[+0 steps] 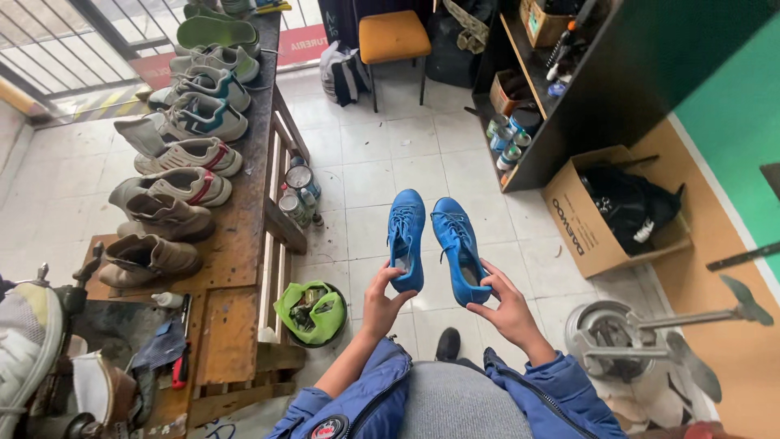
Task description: The person repeatedly picks up pairs of shoes from a wooden shelf, walks to a workbench, and places them in a row. This is done for several pairs of sneakers and boots. The person also briefly handles a plastic bag containing small items.
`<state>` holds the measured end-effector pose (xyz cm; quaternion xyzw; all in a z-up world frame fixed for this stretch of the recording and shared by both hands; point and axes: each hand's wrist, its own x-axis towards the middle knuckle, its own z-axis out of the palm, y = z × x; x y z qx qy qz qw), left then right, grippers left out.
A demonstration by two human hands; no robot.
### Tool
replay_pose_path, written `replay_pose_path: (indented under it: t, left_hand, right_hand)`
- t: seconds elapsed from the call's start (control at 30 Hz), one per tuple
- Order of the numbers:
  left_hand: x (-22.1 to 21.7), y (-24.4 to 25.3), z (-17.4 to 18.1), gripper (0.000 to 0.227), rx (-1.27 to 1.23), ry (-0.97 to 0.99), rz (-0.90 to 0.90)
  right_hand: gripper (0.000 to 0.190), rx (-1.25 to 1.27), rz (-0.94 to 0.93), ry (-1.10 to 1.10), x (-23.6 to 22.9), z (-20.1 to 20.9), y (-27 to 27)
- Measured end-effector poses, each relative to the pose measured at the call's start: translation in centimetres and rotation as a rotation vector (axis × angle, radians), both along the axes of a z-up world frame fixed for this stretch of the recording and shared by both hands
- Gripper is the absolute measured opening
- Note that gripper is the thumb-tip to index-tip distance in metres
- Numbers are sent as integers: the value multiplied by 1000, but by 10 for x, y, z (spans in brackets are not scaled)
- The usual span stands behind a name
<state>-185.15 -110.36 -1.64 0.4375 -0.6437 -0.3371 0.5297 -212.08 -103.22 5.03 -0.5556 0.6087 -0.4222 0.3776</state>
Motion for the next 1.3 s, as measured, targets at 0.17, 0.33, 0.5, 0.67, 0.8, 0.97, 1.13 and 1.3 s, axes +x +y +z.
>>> replay_pose_path:
  t: [0.17, 0.33, 0.5, 0.67, 0.8, 0.97, 1.13, 1.3]
  left_hand:
    - [-44, -48, 25, 45, -22, -10, 71]
    - [-59, -98, 16, 44, -16, -11, 202]
    - [-55, -162, 0, 42, -4, -20, 308]
    - [-44, -251, -4, 42, 3, 30, 398]
    - [-33, -333, 8, 43, -6, 73, 465]
    - [-9, -422, 18, 42, -79, 33, 478]
    - [6, -484, 25, 41, -105, 7, 512]
    - [23, -546, 27, 42, -143, 13, 571]
  right_hand:
    - [42, -12, 59, 2, -56, 11, -87]
    - [42, -2, 145, -32, -73, 4, -171]
    - [43, 52, 294, -18, -71, -19, -264]
    - [45, 67, 413, 18, -53, -23, -369]
    - [46, 30, 503, 52, -34, -7, -461]
    - [45, -4, 557, 58, 0, 8, -557]
    - [46, -4, 594, 86, 22, 10, -628]
    - [47, -7, 658, 105, 45, -1, -703]
